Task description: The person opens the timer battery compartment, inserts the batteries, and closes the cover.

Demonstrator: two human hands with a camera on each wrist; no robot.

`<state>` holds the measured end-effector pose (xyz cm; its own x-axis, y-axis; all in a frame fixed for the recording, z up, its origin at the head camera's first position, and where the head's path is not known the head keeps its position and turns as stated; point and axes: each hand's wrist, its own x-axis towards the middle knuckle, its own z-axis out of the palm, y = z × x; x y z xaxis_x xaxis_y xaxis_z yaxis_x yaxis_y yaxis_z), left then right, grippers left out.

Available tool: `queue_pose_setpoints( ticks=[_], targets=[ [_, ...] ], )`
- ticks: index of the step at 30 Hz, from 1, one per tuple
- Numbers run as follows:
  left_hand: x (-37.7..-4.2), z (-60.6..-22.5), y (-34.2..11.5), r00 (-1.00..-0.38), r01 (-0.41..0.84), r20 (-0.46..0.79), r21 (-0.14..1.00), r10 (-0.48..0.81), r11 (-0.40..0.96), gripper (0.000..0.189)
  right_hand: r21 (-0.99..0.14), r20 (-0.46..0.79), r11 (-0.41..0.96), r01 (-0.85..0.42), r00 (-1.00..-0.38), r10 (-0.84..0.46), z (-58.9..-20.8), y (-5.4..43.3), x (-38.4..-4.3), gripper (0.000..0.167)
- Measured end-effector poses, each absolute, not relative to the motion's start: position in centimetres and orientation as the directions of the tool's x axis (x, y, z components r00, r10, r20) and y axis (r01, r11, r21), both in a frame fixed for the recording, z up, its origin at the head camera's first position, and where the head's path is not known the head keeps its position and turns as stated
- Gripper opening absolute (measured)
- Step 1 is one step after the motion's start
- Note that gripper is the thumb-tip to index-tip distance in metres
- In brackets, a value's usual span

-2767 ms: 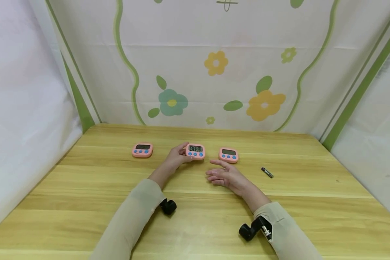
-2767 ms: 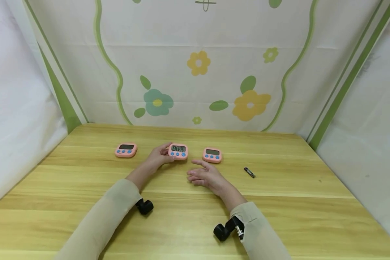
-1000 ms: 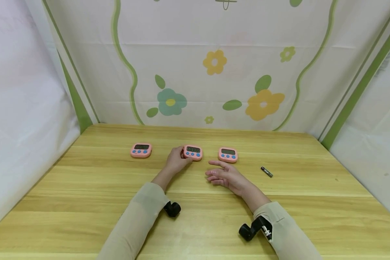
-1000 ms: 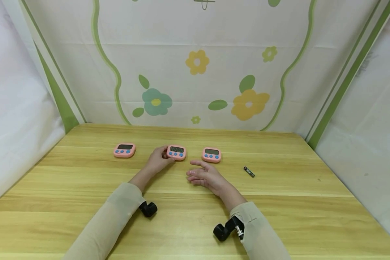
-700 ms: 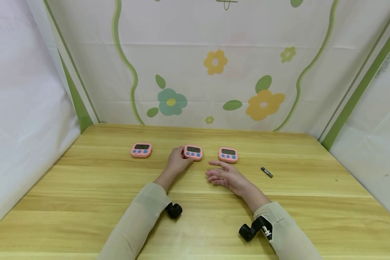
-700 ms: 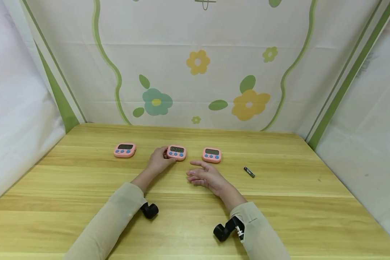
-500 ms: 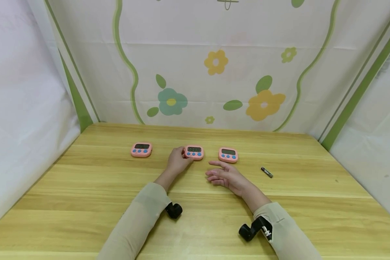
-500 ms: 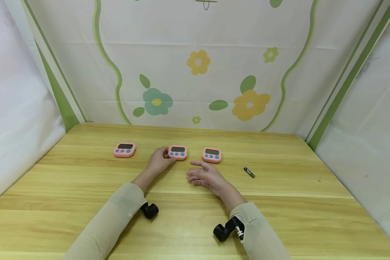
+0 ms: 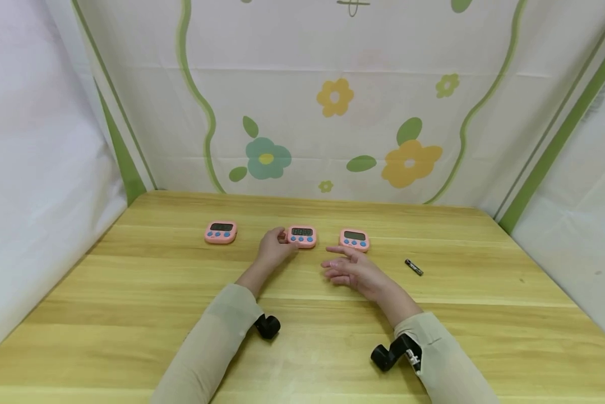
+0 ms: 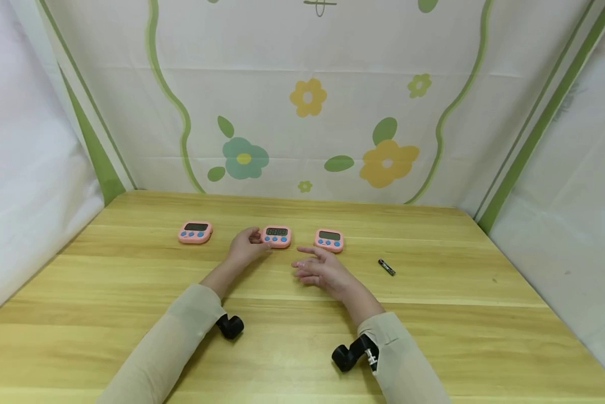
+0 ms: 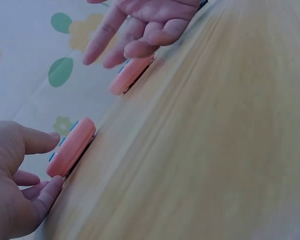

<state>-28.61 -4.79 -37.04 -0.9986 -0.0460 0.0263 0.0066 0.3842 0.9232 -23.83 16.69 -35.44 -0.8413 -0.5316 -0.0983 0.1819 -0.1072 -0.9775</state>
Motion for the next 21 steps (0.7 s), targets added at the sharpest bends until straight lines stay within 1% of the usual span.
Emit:
queue_pose_setpoints(
  ticks=[5,8,13,16,19,21],
  targets=[
    [-28.4,-36.7,-5.2,-0.998,-0.025,-0.007,0.944,-0.056,0.328,0.06,-0.988,-0.069,-0.088,0.124,-0.882,-0.466,-34.5,17.6,-24.0,0.057],
    [-27.9,-36.5,-5.7,-0.999,-0.023,-0.009,0.949,-0.047,0.314,0.058,-0.996,-0.043,-0.049,0.069,-0.911,-0.409,-34.0,18.1,-24.2,0.057],
    [-26.7,-36.1,-6.9,-1.0,-0.024,-0.024,0.955,-0.003,0.295,0.057,-0.996,0.009,0.082,-0.038,-0.945,-0.328,-33.3,18.8,-25.0,0.053],
    [-25.9,-35.9,-7.6,-0.998,-0.009,-0.026,0.962,0.059,0.272,0.058,-0.975,0.036,0.204,-0.092,-0.964,-0.262,-33.2,19.1,-25.5,0.051],
    [-24.9,-35.3,-8.1,-0.989,0.014,-0.02,0.973,0.144,0.231,0.056,-0.945,0.037,0.311,-0.099,-0.98,-0.198,-33.3,19.5,-26.1,0.054],
    [-24.4,-35.3,-8.4,-0.981,0.029,-0.014,0.975,0.192,0.219,0.056,-0.932,0.026,0.352,-0.087,-0.984,-0.174,-33.3,19.7,-26.4,0.057]
  ],
)
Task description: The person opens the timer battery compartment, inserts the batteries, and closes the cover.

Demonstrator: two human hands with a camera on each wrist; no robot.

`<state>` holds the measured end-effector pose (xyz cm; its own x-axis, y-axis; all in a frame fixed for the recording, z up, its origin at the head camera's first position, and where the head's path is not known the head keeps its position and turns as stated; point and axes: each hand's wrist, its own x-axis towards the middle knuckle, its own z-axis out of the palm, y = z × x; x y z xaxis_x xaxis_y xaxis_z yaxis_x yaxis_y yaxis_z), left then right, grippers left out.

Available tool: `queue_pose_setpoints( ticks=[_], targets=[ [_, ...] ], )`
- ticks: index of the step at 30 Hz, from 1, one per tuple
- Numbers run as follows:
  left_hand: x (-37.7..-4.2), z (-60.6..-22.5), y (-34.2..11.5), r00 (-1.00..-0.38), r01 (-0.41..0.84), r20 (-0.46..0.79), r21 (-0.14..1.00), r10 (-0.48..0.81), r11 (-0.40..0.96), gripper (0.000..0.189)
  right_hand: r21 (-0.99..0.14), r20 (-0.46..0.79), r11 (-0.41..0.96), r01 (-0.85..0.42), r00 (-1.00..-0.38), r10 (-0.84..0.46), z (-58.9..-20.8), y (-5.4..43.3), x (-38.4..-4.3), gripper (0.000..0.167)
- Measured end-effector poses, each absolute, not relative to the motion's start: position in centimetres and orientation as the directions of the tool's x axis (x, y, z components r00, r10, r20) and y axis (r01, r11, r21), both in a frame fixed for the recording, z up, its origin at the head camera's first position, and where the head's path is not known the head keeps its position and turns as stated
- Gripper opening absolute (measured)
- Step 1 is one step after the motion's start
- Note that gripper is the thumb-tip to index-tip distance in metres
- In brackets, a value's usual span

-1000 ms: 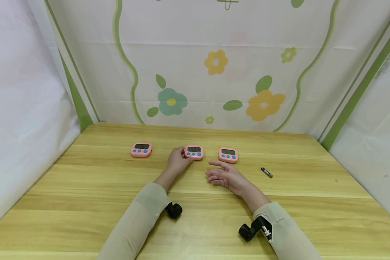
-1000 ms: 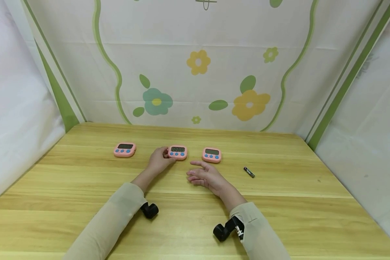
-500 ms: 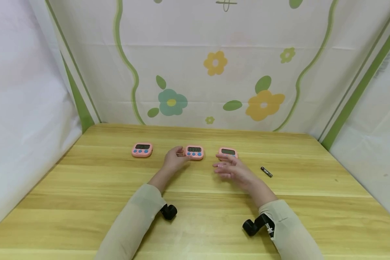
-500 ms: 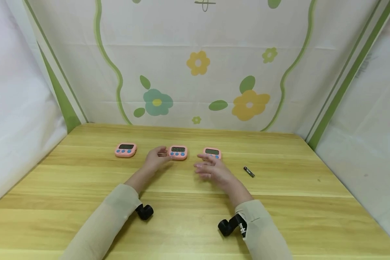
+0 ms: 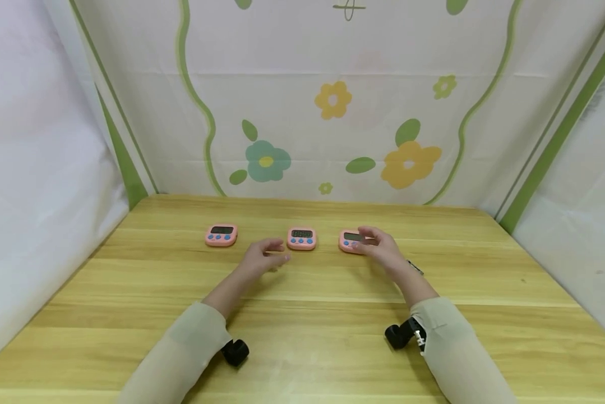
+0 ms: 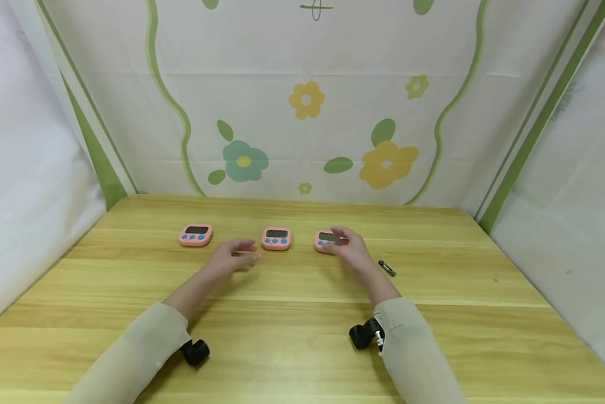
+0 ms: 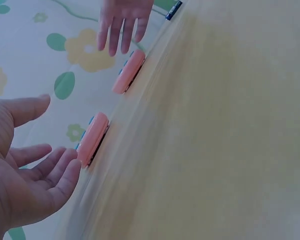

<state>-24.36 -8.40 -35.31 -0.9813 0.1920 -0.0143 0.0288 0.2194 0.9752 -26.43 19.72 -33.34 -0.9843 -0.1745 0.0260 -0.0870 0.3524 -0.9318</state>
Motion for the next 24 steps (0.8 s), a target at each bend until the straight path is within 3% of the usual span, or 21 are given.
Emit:
queue_pose_setpoints(
  ticks=[7,24],
  targets=[
    [-23.1,-36.4,-8.9,-0.946,0.086,0.017,0.976,0.324,0.2,0.06,-0.917,-0.003,0.394,-0.057,-0.989,-0.151,-34.3,20.5,-27.5,0.06],
    [-22.5,-37.3,-8.3,-0.933,0.078,0.027,0.989,0.359,0.129,0.055,-0.893,-0.003,0.448,-0.036,-0.996,-0.087,-36.6,21.7,-29.5,0.07]
  ],
)
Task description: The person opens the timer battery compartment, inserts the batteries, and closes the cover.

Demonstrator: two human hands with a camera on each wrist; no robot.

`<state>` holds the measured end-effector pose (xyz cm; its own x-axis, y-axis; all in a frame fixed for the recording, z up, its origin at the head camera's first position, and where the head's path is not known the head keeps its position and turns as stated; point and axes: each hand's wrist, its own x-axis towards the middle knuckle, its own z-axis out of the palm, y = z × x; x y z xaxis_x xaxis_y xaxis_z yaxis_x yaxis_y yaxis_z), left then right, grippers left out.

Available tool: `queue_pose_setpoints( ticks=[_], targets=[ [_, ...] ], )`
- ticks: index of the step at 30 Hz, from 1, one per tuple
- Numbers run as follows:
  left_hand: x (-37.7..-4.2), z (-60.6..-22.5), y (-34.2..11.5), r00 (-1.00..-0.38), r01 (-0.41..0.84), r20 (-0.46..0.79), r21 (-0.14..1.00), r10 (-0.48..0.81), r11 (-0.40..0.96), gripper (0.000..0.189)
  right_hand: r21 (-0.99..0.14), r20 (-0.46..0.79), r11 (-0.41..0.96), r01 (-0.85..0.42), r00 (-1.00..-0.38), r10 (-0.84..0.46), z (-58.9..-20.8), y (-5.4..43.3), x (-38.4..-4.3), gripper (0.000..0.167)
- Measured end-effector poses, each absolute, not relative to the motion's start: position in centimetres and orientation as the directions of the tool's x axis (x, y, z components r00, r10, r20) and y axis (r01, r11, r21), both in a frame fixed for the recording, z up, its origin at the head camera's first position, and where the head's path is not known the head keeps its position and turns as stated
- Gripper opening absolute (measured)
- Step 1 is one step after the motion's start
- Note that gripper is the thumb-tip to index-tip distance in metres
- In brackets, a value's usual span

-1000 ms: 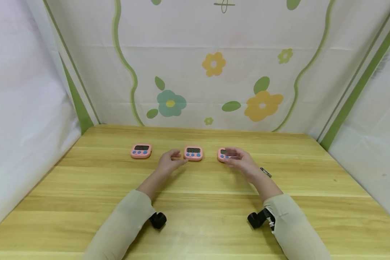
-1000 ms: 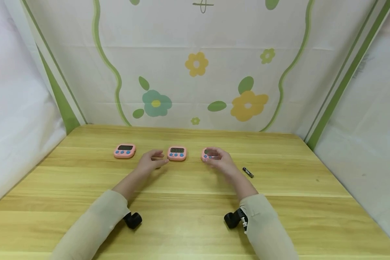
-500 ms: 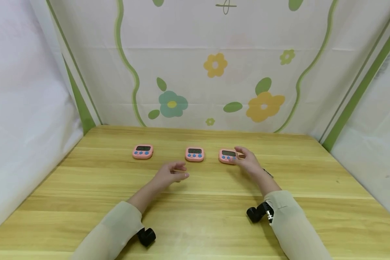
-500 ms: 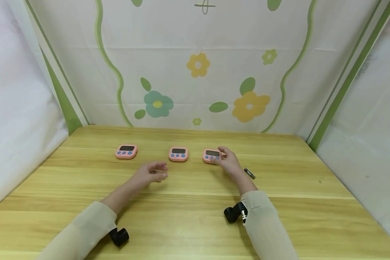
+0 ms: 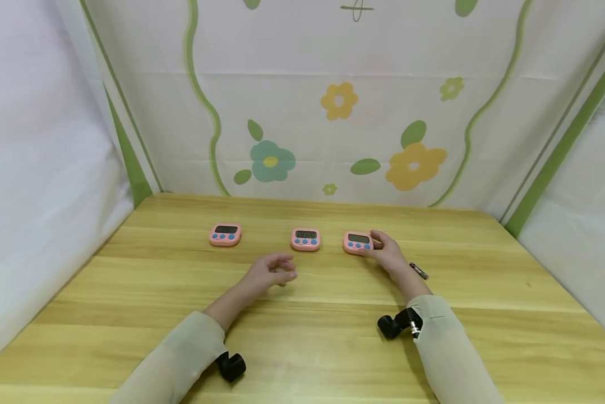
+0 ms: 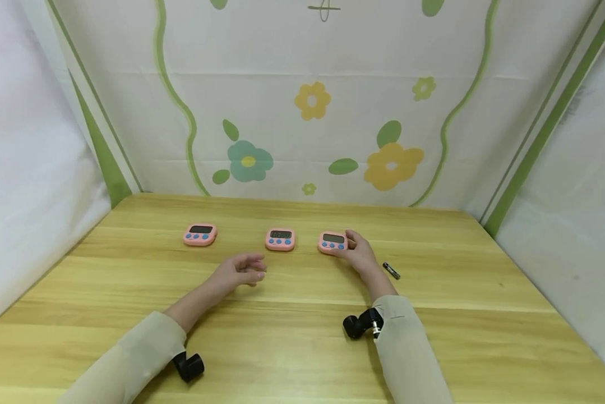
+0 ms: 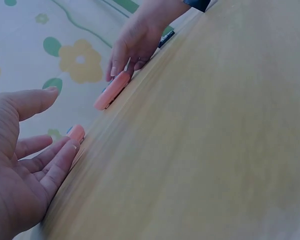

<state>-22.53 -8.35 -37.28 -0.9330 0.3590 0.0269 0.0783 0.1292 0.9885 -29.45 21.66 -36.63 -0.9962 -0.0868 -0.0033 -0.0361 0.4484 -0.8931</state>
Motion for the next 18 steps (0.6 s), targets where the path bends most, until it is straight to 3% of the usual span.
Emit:
queue_pose_setpoints(
  ticks=[18],
  targets=[
    [-21.1,-35.1,-8.1,-0.931,0.073,0.013,0.986,0.364,0.152,0.049,-0.846,0.011,0.525,-0.096,-0.987,-0.163,-37.3,21.8,-29.8,0.081]
  ],
)
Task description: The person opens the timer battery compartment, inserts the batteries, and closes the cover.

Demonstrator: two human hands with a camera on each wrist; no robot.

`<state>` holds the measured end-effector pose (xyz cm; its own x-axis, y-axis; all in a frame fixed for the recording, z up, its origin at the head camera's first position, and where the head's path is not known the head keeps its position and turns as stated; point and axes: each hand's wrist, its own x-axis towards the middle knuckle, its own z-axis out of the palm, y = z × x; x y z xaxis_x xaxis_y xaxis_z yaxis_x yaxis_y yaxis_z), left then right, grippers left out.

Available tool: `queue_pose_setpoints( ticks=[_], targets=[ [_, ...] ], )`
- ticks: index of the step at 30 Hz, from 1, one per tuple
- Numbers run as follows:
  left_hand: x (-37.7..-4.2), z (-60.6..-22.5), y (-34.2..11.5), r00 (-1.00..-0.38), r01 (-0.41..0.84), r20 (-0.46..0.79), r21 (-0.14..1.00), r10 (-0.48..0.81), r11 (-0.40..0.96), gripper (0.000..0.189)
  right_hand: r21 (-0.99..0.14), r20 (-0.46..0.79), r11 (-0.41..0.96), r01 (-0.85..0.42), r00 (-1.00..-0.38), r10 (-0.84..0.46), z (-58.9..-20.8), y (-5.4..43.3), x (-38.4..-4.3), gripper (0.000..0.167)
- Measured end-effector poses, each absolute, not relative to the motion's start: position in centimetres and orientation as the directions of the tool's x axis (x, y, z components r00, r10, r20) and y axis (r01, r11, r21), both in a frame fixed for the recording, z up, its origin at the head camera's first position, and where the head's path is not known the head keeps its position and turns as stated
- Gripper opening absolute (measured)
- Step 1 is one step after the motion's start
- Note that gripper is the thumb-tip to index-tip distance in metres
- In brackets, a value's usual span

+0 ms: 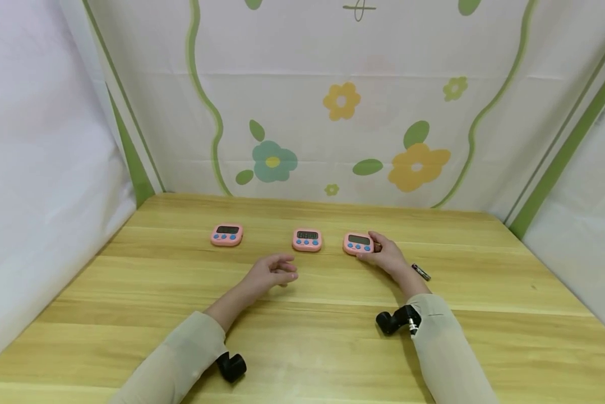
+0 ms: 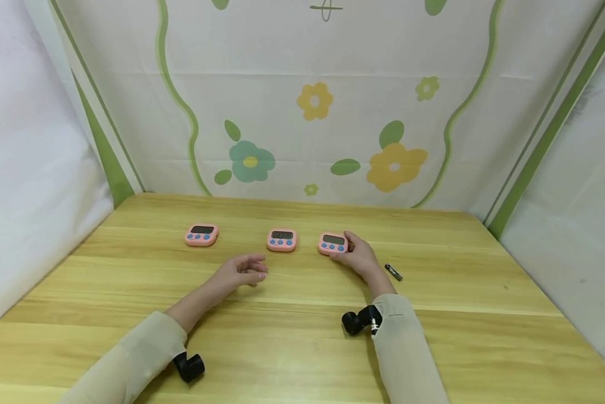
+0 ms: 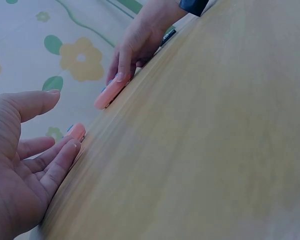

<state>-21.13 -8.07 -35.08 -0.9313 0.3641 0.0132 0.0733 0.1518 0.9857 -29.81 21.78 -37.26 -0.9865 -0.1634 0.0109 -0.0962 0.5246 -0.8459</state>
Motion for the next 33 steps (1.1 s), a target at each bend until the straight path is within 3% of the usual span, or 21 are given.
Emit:
queue_pose_setpoints(
  ticks=[11,20,26,33],
  targets=[
    [-21.0,-35.3,-8.0,-0.923,0.063,-0.007,0.983,0.385,0.17,0.049,-0.817,0.03,0.561,-0.131,-0.982,-0.186,-37.3,21.5,-29.3,0.083],
    [-21.7,-36.7,-8.3,-0.921,0.064,0.004,0.988,0.388,0.141,0.054,-0.801,0.023,0.588,-0.112,-0.987,-0.157,-36.8,20.8,-28.6,0.063],
    [-22.3,-37.4,-8.3,-0.926,0.062,0.001,0.987,0.378,0.15,0.053,-0.825,-0.021,0.562,-0.06,-0.99,-0.138,-36.0,20.2,-27.8,0.067],
    [-22.6,-37.3,-8.3,-0.929,0.056,0.006,0.991,0.371,0.123,0.054,-0.85,0.012,0.514,-0.115,-0.98,-0.201,-34.7,19.0,-26.7,0.066]
  ],
)
